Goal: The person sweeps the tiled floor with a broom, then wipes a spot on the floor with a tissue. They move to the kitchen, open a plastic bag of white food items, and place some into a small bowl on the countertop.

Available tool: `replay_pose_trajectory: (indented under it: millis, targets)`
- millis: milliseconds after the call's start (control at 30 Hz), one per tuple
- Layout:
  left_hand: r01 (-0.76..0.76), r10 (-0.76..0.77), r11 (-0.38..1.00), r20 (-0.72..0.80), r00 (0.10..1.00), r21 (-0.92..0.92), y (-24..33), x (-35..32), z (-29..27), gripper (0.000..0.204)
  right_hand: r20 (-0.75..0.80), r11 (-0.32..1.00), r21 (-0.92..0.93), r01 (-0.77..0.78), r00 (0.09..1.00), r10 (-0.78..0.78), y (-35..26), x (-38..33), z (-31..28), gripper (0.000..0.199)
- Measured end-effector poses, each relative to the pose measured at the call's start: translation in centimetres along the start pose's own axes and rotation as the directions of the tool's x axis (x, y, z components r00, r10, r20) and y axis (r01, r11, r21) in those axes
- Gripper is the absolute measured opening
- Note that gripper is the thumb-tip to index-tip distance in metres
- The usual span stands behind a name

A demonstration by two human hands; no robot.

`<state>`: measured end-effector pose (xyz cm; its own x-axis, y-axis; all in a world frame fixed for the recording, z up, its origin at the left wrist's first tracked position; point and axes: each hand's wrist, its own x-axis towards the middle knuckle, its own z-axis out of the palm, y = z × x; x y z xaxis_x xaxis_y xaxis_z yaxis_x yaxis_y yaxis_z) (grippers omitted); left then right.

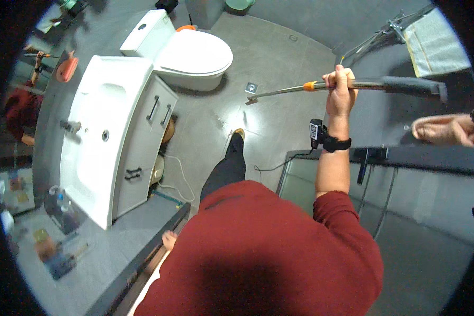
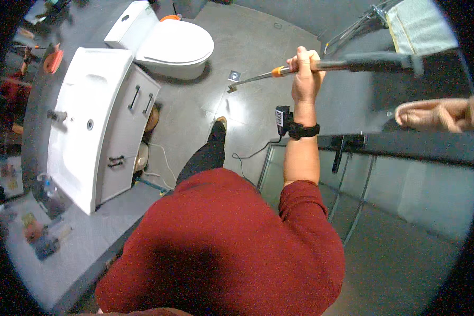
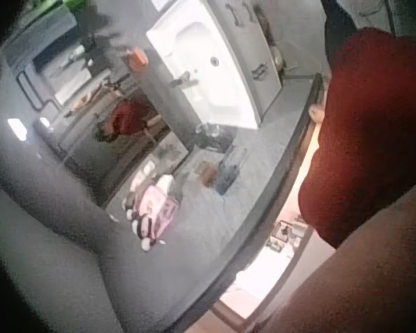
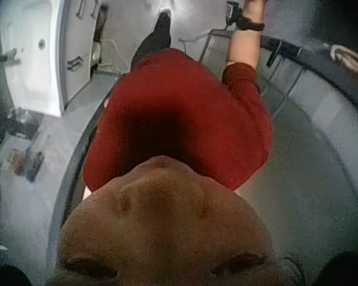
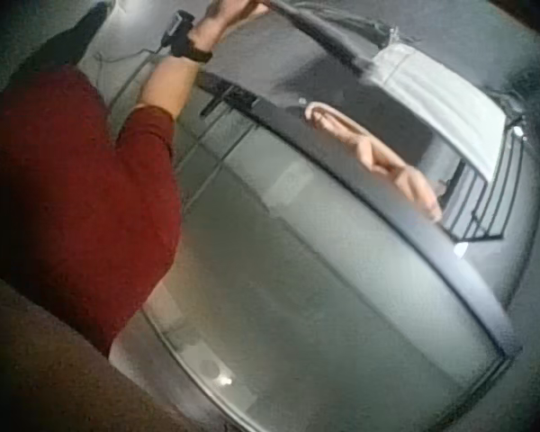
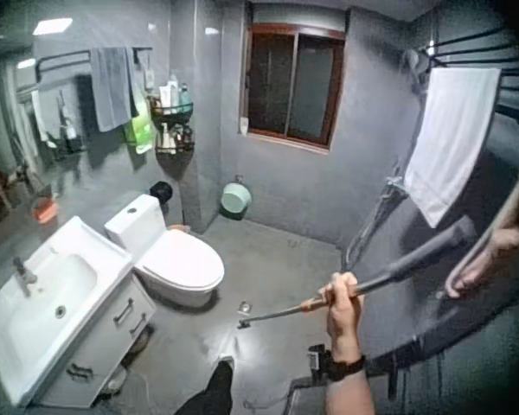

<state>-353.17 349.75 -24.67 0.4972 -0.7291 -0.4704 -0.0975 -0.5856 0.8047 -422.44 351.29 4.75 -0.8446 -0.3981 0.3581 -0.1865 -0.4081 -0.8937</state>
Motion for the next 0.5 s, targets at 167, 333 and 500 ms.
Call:
replay_pose_trajectory:
  millis: [167, 333, 500]
  targets:
    - [-0.281, 0.359, 0.926, 0.355, 0.863, -0.253, 15.0, 7.1, 26.8, 0.021, -0.276, 0.994, 0.108, -0.020, 0.960, 0.049, 5.3, 9.9, -1.7, 0.031]
    - [-0.457, 0.578, 0.813, 0.593, 0.561, -0.360, 37.7, 1.3, 54.0, 0.024, -0.208, 0.984, 0.177, 0.029, 0.978, 0.008, 8.5, 20.4, -6.0, 0.031]
    - [-0.609, 0.749, 0.632, 0.579, 0.323, -0.478, 49.8, -8.8, 71.1, 0.029, -0.018, 0.986, -0.091, -0.141, 0.990, 0.140, 17.4, 27.0, -10.6, 0.021]
